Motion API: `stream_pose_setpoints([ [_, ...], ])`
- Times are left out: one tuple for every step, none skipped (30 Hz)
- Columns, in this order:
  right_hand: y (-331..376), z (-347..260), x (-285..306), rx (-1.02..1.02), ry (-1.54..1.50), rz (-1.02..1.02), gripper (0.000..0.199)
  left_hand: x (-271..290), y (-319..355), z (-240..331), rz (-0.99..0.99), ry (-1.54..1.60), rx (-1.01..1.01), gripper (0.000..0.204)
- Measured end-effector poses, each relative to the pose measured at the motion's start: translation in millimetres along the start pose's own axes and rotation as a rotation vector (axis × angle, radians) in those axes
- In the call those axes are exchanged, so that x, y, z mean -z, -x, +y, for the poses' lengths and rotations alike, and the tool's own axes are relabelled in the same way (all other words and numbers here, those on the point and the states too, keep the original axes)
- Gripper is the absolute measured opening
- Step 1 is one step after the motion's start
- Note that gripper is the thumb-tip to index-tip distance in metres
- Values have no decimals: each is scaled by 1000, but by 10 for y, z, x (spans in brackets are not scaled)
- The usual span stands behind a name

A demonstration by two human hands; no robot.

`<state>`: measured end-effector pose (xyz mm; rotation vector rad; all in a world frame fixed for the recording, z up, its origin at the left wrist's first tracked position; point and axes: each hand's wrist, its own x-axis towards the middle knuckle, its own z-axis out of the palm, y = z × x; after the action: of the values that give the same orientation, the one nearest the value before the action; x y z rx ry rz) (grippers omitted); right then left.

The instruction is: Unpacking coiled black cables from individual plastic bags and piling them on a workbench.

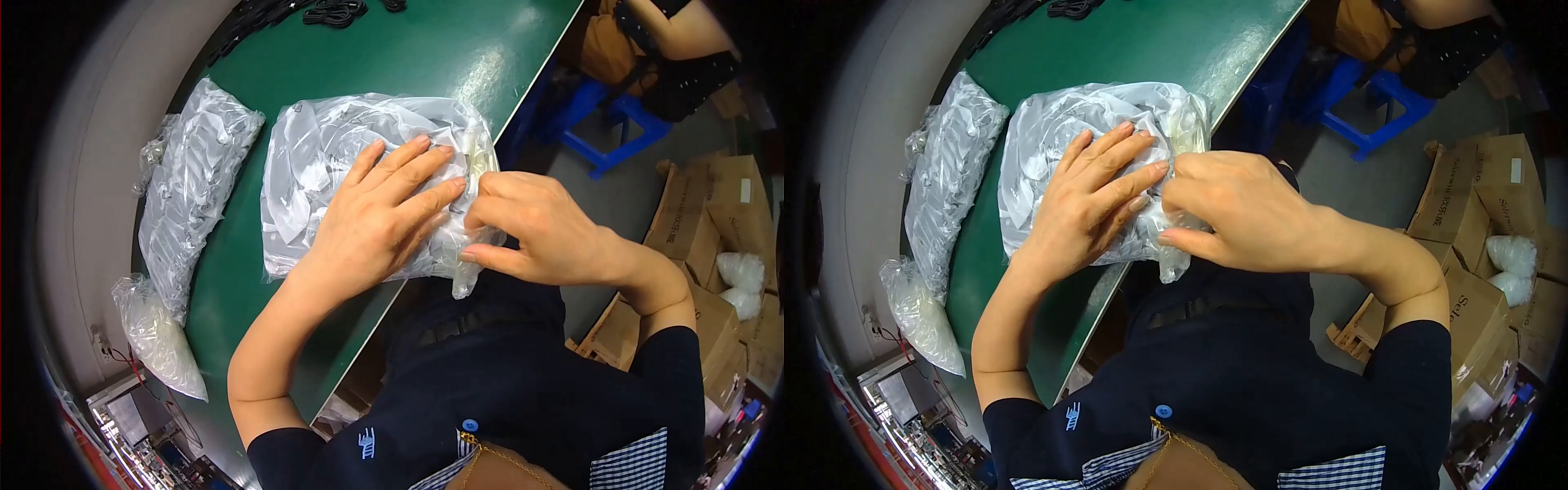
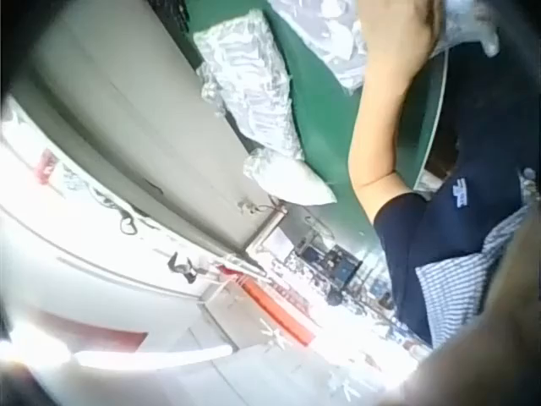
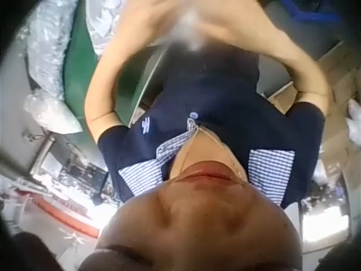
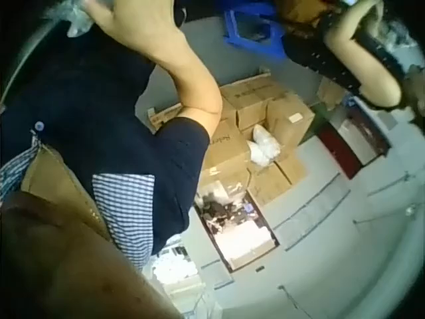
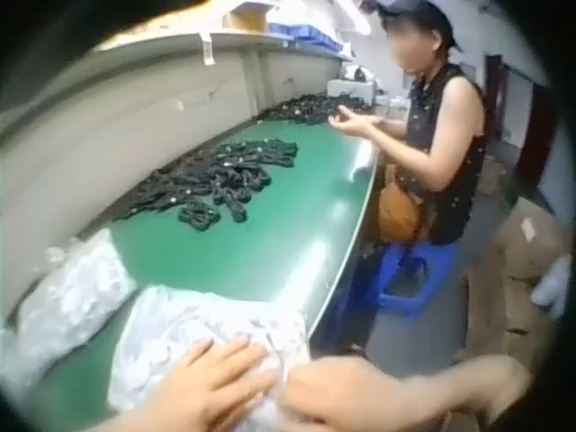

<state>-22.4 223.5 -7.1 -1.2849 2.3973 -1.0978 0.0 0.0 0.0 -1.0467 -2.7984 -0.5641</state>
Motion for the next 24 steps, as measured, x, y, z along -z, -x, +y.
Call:
stream_pose_setpoints([
  [31,15,-19,82,-2,27,22,-9,7,7,25,-11,-12,33],
  [64,32,-36,163,-6,54,21,-17,12,14,49,-21,-24,31],
  [90,70,-48,167,-8,50,21,-24,2,11,50,-23,-19,31],
  [119,110,-57,238,-9,84,20,-28,-13,11,53,-27,-16,30],
  [139,140,-63,310,-11,118,18,-30,-22,3,55,-32,-14,29],
  [169,125,-70,330,-16,129,21,-37,-12,1,51,-26,-7,29],
  [216,125,-74,326,-23,124,21,-44,-7,-7,64,-32,-6,29],
  [274,132,-69,306,-29,116,20,-47,1,-11,78,-38,-6,28],
  [319,154,-61,291,-35,107,19,-52,4,-6,75,-37,1,28],
  [356,182,-67,303,-53,129,18,-54,0,3,65,-13,32,31],
  [384,193,-94,305,-58,127,18,-52,-1,6,55,10,62,34],
  [426,188,-130,192,-126,146,17,-66,3,-5,55,12,61,34],
  [438,169,-141,79,-194,166,17,-84,1,-27,71,-3,47,35],
  [431,135,-97,3,-183,83,18,-87,-4,-36,88,-20,32,35],
  [399,105,-76,1,-180,87,18,-69,-10,-7,88,-20,27,35],
  [351,68,-68,-2,-118,48,20,-21,1,63,83,-4,-17,36],
  [308,40,-72,-4,-57,10,22,10,24,131,77,11,-61,37],
  [285,-4,-91,18,-53,-18,26,6,44,214,57,28,-142,39],
  [276,-70,-118,20,-75,-33,25,-47,35,257,94,48,-210,39],
  [286,-94,-128,31,-108,-69,23,-29,36,284,35,56,-203,32],
  [273,-103,-134,48,-140,-101,21,7,38,302,-25,58,-193,27],
  [250,-94,-128,60,-135,-96,21,18,40,304,-22,44,-194,27],
  [228,-77,-117,71,-261,-57,18,13,44,294,-22,83,-207,22],
  [202,-63,-114,82,-388,-22,15,13,48,280,-22,123,-217,22],
])
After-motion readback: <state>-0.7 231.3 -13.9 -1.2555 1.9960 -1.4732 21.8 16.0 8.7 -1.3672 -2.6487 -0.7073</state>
